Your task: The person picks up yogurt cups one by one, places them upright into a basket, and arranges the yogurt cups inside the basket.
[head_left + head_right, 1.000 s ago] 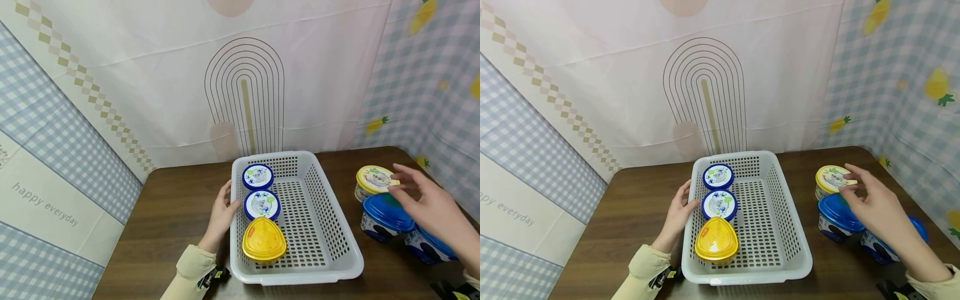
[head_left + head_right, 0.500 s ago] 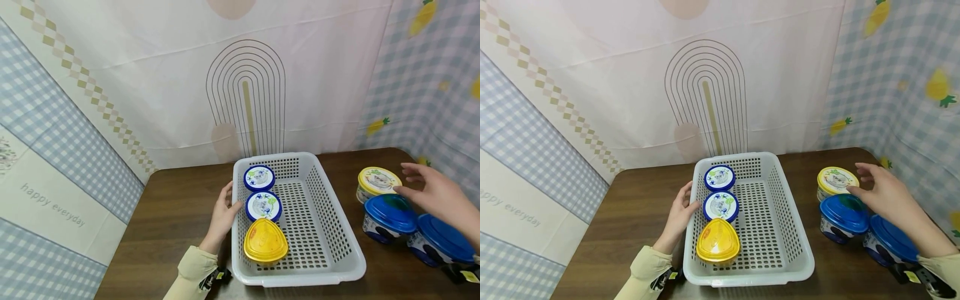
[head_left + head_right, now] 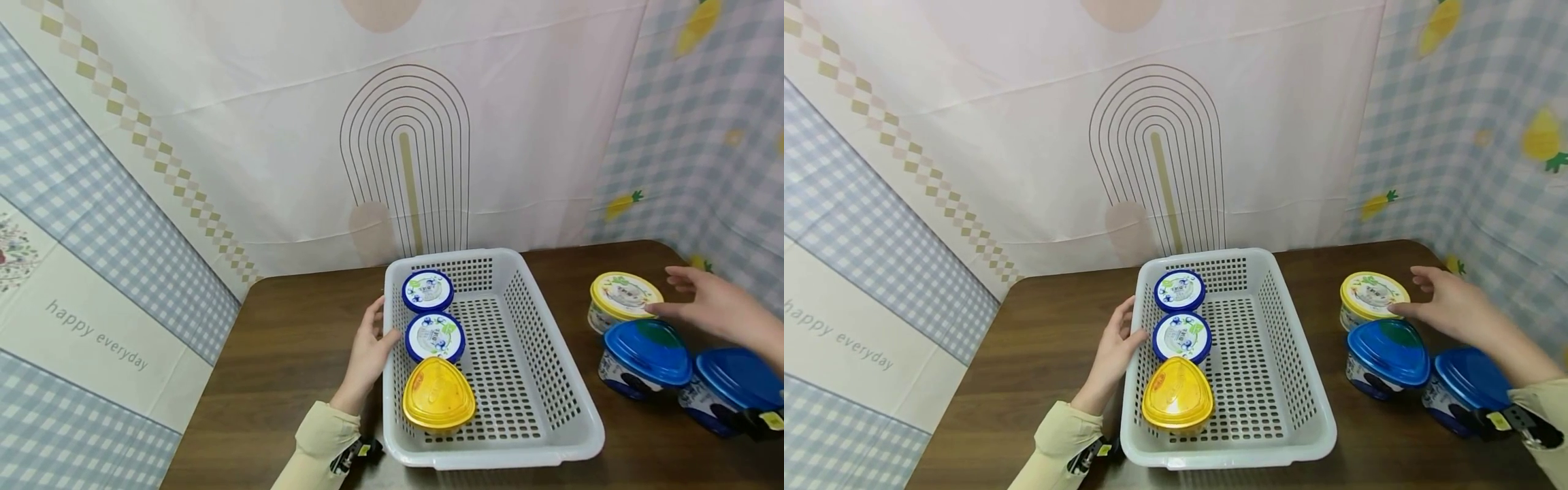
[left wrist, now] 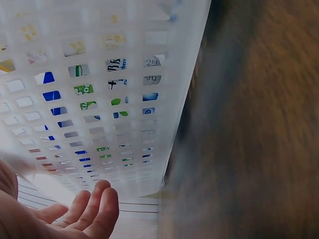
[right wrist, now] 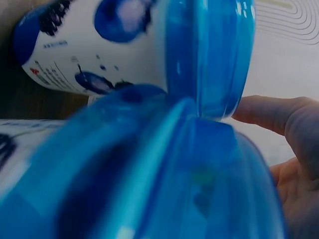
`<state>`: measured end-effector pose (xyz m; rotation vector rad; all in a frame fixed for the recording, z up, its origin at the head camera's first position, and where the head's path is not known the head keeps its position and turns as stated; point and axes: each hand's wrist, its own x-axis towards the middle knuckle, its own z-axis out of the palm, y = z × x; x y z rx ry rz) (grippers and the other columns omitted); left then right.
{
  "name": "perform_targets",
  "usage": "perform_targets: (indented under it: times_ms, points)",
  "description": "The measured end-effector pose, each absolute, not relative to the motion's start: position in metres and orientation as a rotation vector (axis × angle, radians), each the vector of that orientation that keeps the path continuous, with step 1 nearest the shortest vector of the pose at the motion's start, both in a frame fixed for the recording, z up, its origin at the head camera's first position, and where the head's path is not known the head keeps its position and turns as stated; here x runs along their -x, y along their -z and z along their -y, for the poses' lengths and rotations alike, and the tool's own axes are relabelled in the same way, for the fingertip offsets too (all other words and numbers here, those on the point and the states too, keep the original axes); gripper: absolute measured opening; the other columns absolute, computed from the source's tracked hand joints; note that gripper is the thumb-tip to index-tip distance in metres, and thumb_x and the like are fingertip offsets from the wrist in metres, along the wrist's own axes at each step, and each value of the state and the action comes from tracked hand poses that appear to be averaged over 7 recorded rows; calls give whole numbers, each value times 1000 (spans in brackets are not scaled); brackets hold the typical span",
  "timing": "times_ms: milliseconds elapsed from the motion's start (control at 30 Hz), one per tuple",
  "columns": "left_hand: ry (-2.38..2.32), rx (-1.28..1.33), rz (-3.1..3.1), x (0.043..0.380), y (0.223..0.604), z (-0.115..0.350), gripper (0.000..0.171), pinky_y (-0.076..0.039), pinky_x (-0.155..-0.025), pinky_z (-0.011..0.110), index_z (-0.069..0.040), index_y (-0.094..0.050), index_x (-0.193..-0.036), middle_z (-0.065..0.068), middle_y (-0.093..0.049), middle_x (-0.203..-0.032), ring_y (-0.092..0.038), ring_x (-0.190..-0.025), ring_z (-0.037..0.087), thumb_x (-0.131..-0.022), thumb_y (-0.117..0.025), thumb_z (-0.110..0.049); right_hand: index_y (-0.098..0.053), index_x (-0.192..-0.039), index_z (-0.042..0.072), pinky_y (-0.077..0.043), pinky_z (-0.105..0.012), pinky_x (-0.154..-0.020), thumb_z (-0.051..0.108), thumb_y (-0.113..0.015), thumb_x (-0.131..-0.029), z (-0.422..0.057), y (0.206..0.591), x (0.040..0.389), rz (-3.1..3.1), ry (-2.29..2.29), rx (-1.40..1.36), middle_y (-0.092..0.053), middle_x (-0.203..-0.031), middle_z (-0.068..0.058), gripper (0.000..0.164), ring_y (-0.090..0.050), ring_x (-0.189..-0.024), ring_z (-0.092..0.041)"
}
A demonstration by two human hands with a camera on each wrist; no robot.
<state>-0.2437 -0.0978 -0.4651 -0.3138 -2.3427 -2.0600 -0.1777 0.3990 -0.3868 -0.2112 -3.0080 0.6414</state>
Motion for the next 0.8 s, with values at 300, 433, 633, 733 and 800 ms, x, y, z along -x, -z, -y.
perform_targets:
  times_ms: [300,433,633,733,800]
  points:
    - [2062,304,2345,244,466,98,69,-62,-74,43,-19,-38,-154,19,-49,-129,-62,-97,28,-91,-60,-3,-17,-138,-33,-38,-73,-92,44,-70,-92,-398,382,182,3074,-627,213,-31,-129,-54,104,-36,-115,-68]
    - [2058,293,2346,244,465,99,70,-62,-74,43,-19,-38,-154,19,-49,-129,-63,-97,29,-90,-60,-4,-16,-139,-32,-38,-74,-92,46,-68,-93,-393,376,181,3080,-616,206,-31,-129,-54,105,-36,-115,-68]
    - [2043,288,2344,245,465,100,69,-62,-74,44,-20,-38,-154,19,-49,-130,-63,-99,30,-90,-60,-4,-18,-139,-32,-39,-73,-92,47,-68,-93,-384,367,184,3105,-561,166,-32,-130,-54,104,-37,-116,-67]
    - [2045,291,2344,244,465,99,69,-62,-74,44,-20,-39,-154,19,-49,-130,-62,-98,29,-90,-60,-4,-20,-137,-33,-39,-73,-92,45,-69,-93,-381,365,188,3127,-528,135,-34,-129,-54,103,-39,-115,-67]
    - [2052,299,2344,244,465,98,69,-62,-74,44,-19,-38,-154,19,-49,-130,-62,-98,29,-90,-60,-4,-21,-136,-34,-40,-73,-91,46,-71,-91,-380,365,190,3151,-516,116,-35,-127,-53,104,-40,-113,-67]
